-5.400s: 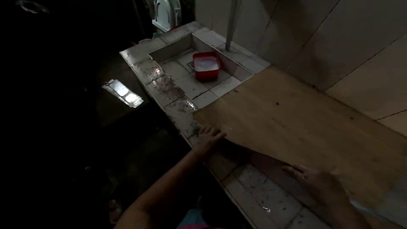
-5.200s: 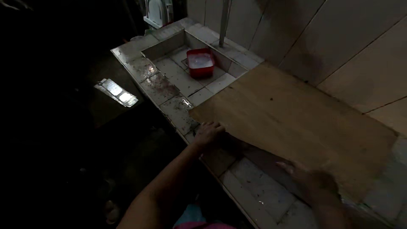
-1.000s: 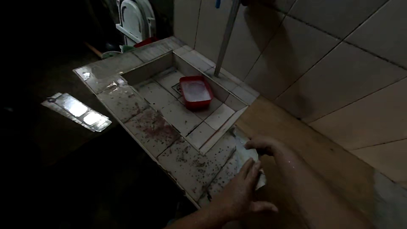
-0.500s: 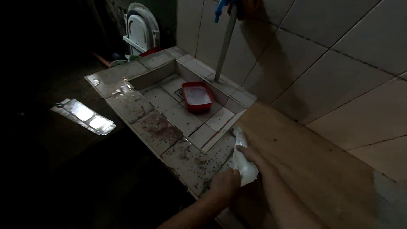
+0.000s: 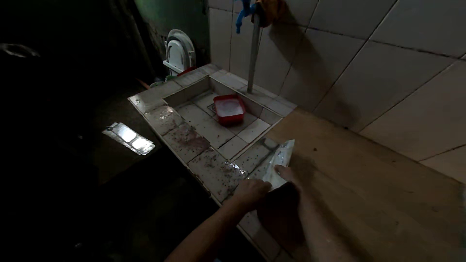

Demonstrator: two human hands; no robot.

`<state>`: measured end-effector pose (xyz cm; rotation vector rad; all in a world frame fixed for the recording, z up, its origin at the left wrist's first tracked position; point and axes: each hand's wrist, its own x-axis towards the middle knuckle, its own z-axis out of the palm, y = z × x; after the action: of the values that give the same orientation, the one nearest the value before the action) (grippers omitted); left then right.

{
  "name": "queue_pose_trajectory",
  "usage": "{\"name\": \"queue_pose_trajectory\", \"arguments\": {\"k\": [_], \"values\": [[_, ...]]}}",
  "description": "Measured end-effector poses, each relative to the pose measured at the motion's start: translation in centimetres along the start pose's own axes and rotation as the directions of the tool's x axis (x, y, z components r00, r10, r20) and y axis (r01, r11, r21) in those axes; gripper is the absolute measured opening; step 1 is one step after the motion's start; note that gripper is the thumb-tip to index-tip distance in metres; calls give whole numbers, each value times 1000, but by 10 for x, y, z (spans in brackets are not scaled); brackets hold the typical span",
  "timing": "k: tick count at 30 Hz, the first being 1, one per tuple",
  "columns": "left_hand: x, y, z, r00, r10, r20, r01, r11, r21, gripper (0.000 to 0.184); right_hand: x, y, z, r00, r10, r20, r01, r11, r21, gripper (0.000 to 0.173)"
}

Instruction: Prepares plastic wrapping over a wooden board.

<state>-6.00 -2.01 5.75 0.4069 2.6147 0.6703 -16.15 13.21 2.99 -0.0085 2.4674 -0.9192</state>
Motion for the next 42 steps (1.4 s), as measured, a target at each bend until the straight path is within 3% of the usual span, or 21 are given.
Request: {"name": "queue_pose_trajectory", "arguments": {"k": [2,6,9,16,19,23,25,30,37,42], "values": [[3,5,4,999,50,14,-50,999,-12,24,-4,11,-5,999,-34,15,35,999,-33,35],[9,8,3,998,62,31,-60,997,-54,25,-14,-1,-10,988,142,-67,-125,970,210,35],[15,16,4,995,57,82,-52,997,-61,27,-2,15,-13,972,227,-64,-203,942,267,42],[18,22,-3,980,109,165,-114,993,20,26,2,-5,-35,937,319,142,-319,948,-20,63],[23,26,1,973,154,174,-162,986,31,24,3,-21,-33,932,335,141,-327,942,-78,75],[22,21,6,980,141,139,-138,990,-28,25,0,-31,-23,929,357,94,-342,928,-147,65],[19,15,9,984,152,89,-151,988,-25,25,-2,-32,-18,932,351,93,-341,934,-104,65],[11,8,6,989,88,118,-90,996,15,26,-1,-18,-4,940,333,72,-337,939,72,63],[3,14,13,997,49,59,-56,991,120,25,-12,4,-1,974,222,53,-228,954,195,47],[-9,22,15,997,63,53,-65,998,26,23,-49,16,-3,965,260,-44,-233,919,319,43]]}}
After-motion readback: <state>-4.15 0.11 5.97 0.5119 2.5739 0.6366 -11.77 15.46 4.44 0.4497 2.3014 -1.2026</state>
